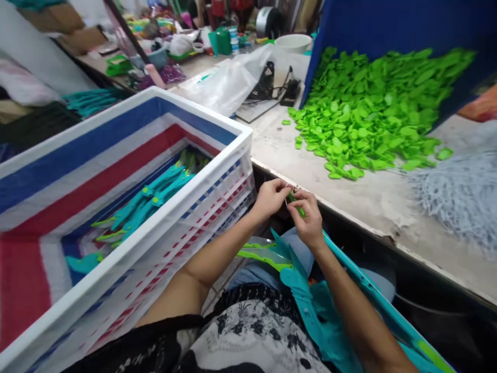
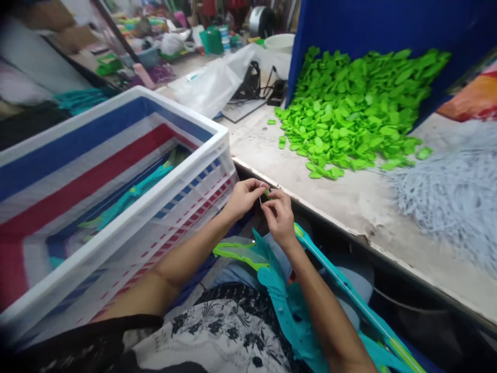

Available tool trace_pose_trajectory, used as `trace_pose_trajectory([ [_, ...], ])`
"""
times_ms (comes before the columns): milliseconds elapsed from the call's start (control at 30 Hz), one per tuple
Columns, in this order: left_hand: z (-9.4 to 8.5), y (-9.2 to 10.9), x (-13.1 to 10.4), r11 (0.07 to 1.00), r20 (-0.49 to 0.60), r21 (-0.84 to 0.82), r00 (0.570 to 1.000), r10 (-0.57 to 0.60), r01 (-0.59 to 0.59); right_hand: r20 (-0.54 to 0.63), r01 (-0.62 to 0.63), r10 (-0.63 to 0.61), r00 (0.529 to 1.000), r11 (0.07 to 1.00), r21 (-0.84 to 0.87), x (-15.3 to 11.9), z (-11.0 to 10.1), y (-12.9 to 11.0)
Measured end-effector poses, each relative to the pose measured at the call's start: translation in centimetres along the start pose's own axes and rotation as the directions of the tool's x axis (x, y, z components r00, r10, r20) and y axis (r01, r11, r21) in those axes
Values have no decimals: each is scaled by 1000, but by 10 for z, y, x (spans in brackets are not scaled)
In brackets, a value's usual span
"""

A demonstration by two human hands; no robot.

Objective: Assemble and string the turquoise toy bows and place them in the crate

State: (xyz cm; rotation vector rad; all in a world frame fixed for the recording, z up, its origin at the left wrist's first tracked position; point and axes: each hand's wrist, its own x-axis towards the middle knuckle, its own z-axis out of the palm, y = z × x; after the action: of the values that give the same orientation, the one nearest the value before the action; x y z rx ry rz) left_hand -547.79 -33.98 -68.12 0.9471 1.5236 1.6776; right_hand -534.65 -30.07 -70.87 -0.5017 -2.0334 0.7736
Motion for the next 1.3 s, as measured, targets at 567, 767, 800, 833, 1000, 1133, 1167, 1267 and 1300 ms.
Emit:
trace_pose_trajectory([
  [567,-9,-4,-10,786,323,-477,910,-259,393,-282,-140,173,944,981,133,20,19,-10],
  [767,-1,-2,-11,773,226,-492,916,-330,400,-230,-103,130,964,987,127,19,22,-5],
  [800,1,-1,-11,772,194,-496,918,-347,397,-213,-112,138,967,985,131,19,20,-5],
  [833,4,-1,-11,770,156,-506,919,-362,389,-202,-122,146,968,984,127,19,19,-4],
  [1000,11,-2,-8,735,86,-581,924,-372,350,-145,-48,42,989,998,-43,21,7,3],
  [1133,8,-3,-7,731,152,-546,907,-393,408,-36,44,-51,998,982,-183,25,-8,9],
  [1167,7,-3,-7,756,167,-517,914,-370,401,-11,64,-68,998,973,-223,27,-11,10],
  [1267,5,-2,-9,850,184,-404,940,-287,339,70,141,-124,990,928,-345,28,-18,7],
  [1300,6,-2,-9,872,182,-370,945,-270,320,83,161,-140,987,913,-374,28,-19,6],
])
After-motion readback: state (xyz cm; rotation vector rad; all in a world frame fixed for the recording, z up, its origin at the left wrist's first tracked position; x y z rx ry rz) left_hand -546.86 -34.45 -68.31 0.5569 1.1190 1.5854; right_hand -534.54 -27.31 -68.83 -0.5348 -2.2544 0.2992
